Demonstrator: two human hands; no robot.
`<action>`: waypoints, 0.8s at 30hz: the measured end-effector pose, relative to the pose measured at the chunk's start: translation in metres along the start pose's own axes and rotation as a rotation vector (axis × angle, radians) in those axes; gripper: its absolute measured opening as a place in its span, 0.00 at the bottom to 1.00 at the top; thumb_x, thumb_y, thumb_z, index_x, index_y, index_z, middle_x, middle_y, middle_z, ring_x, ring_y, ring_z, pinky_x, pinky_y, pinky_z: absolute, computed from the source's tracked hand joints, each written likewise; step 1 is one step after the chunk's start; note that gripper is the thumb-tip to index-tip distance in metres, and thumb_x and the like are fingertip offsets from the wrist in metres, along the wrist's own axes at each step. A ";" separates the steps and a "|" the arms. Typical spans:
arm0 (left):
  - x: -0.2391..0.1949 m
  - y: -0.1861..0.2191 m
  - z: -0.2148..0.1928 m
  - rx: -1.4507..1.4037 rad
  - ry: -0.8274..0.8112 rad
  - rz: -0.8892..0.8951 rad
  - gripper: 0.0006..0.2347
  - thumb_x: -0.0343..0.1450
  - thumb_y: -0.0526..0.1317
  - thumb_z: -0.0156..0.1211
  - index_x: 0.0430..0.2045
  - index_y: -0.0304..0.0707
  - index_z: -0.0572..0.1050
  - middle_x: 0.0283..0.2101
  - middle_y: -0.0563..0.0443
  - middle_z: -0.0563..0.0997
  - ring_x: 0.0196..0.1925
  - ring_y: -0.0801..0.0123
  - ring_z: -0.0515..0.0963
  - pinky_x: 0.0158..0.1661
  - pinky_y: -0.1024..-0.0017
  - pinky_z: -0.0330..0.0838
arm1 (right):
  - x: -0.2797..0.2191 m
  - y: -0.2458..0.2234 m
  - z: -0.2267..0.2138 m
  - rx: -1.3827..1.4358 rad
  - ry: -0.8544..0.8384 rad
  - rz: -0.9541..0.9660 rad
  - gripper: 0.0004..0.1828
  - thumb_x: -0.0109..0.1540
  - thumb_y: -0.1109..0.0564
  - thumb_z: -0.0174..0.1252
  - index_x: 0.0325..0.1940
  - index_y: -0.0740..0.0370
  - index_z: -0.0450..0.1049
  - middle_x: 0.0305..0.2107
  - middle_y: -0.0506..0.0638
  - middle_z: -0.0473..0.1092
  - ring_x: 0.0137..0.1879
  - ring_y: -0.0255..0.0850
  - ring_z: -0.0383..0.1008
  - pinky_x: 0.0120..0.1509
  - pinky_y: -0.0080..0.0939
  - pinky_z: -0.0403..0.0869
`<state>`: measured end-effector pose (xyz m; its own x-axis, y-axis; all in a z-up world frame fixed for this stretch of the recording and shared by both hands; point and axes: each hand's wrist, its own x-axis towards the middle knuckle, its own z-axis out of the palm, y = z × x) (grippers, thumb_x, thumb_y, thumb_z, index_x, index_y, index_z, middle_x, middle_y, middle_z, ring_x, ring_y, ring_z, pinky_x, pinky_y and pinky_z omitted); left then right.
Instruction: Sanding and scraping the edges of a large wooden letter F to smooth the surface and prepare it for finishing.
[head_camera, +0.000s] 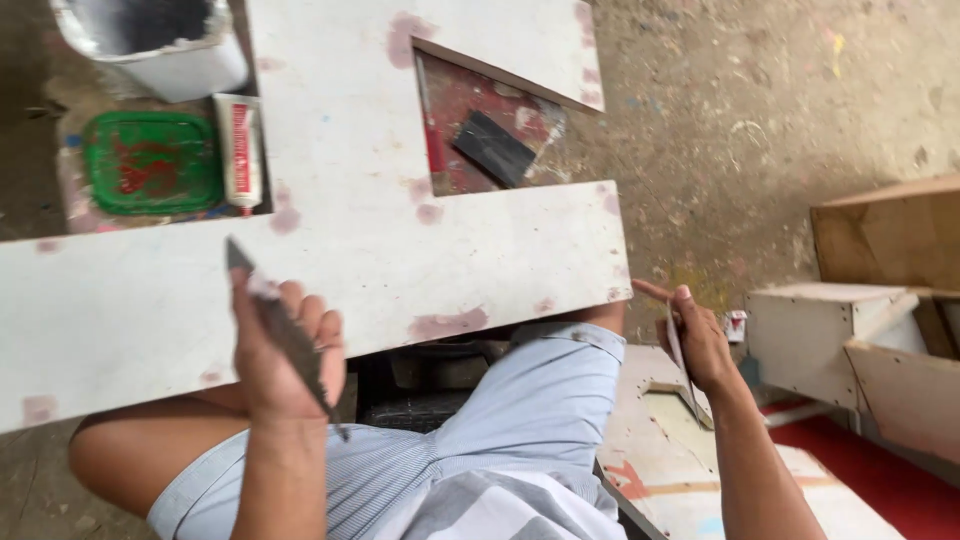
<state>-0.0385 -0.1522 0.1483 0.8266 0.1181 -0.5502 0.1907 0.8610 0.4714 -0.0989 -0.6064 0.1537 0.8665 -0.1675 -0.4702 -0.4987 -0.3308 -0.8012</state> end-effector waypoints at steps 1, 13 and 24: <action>-0.002 -0.002 -0.006 0.005 -0.007 -0.019 0.17 0.80 0.57 0.47 0.23 0.55 0.64 0.19 0.67 0.53 0.17 0.82 0.55 0.22 0.81 0.51 | -0.012 -0.010 0.005 0.002 0.018 0.011 0.33 0.75 0.40 0.29 0.64 0.61 0.74 0.04 0.48 0.55 0.10 0.36 0.52 0.19 0.34 0.53; -0.022 -0.025 -0.013 0.152 -0.013 -0.063 0.17 0.80 0.58 0.47 0.23 0.57 0.57 0.20 0.68 0.49 0.17 0.81 0.49 0.22 0.80 0.47 | -0.026 -0.015 0.016 -0.469 -0.016 0.365 0.36 0.69 0.34 0.15 0.80 0.34 0.49 0.63 0.79 0.61 0.75 0.72 0.52 0.82 0.71 0.44; -0.031 -0.032 -0.006 0.160 -0.020 -0.037 0.17 0.80 0.56 0.46 0.25 0.55 0.55 0.20 0.67 0.50 0.17 0.82 0.48 0.22 0.80 0.45 | -0.013 0.046 0.011 -0.002 -0.323 0.241 0.49 0.71 0.31 0.21 0.56 0.70 0.80 0.09 0.47 0.53 0.16 0.34 0.50 0.26 0.33 0.53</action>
<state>-0.0736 -0.1803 0.1464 0.8278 0.0762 -0.5559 0.3019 0.7746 0.5558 -0.1333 -0.6094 0.1194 0.6736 0.0597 -0.7367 -0.6862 -0.3200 -0.6533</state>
